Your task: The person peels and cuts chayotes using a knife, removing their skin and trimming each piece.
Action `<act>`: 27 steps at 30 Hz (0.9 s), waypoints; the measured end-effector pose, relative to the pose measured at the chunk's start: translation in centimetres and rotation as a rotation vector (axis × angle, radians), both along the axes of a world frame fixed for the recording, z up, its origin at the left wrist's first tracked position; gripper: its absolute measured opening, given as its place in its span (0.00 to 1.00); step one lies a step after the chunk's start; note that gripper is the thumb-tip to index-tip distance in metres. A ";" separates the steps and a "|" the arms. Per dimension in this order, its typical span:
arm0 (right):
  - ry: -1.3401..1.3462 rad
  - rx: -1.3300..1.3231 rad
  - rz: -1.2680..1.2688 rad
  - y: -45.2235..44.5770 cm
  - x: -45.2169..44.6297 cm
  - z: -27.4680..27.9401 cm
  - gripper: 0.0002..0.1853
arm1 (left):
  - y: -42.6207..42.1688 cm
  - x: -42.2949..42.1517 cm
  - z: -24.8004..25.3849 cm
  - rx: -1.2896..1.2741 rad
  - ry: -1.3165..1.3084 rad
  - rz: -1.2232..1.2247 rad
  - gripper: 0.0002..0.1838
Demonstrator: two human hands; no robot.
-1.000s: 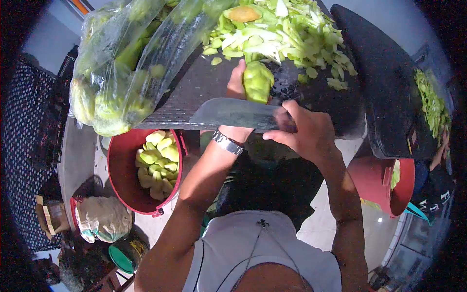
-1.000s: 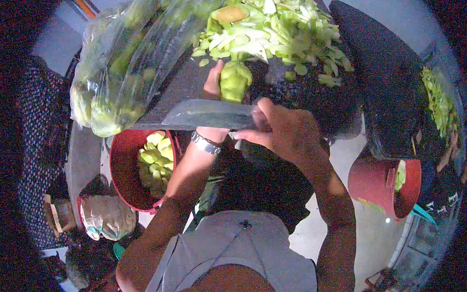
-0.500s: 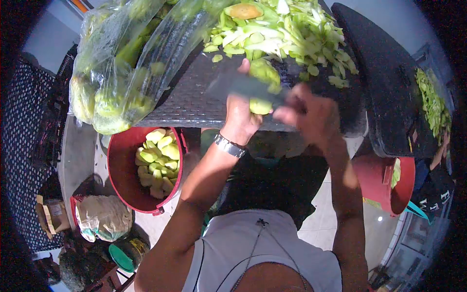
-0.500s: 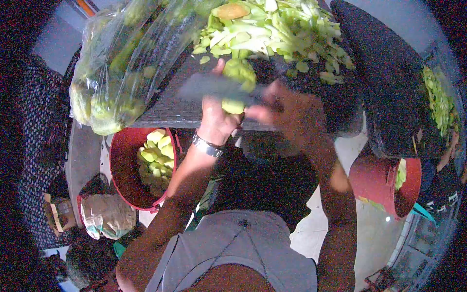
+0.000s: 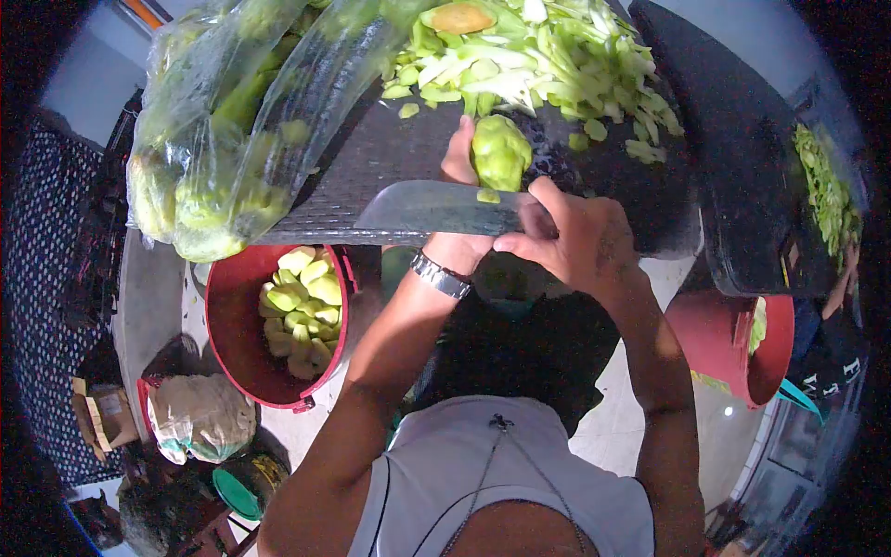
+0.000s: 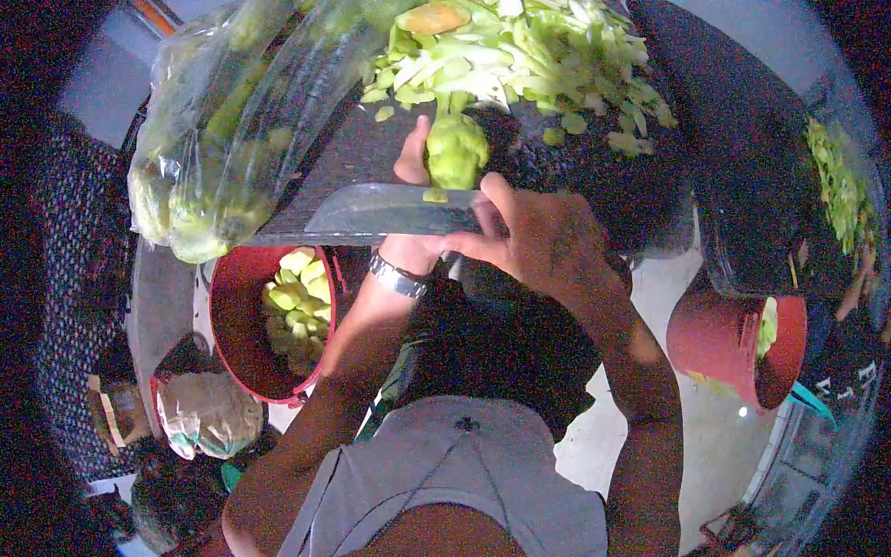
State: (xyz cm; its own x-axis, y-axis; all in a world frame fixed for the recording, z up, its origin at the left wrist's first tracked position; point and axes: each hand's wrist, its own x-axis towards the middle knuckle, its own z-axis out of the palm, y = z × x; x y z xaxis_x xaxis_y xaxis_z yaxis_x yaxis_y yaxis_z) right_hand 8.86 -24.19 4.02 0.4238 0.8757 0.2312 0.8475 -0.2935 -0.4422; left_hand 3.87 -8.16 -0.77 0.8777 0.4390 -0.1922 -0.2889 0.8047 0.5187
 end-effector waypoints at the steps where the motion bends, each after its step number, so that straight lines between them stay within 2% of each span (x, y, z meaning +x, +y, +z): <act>1: 0.013 0.014 0.020 0.0 0.1 -0.1 0.26 | -0.1 -0.1 0.0 -0.001 0.004 0.009 0.22; 12: 0.039 0.000 0.054 0.1 0.6 0.2 0.26 | -0.2 0.4 -0.2 0.195 0.072 0.198 0.21; 15: 0.014 0.026 0.012 -0.1 1.9 -0.3 0.26 | -0.9 -0.3 -0.4 0.097 0.030 0.163 0.26; 20: -0.052 0.111 0.005 -0.5 2.1 -0.9 0.27 | -1.1 -0.8 0.1 0.067 0.027 0.104 0.25; 25: -0.133 0.043 -0.089 -0.8 5.3 -1.7 0.30 | -1.3 -2.1 2.0 0.048 0.138 0.001 0.24; 27: -0.150 0.028 -0.127 -0.6 5.5 -2.1 0.31 | -1.3 -1.7 2.1 0.042 0.164 0.037 0.24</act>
State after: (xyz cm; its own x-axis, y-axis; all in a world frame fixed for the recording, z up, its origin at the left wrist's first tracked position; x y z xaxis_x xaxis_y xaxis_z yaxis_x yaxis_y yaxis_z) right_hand 14.39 -24.81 1.92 0.4896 0.8095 0.3241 0.8615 -0.3917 -0.3232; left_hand 2.13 -9.47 1.37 0.8189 0.4813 -0.3125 -0.2267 0.7716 0.5944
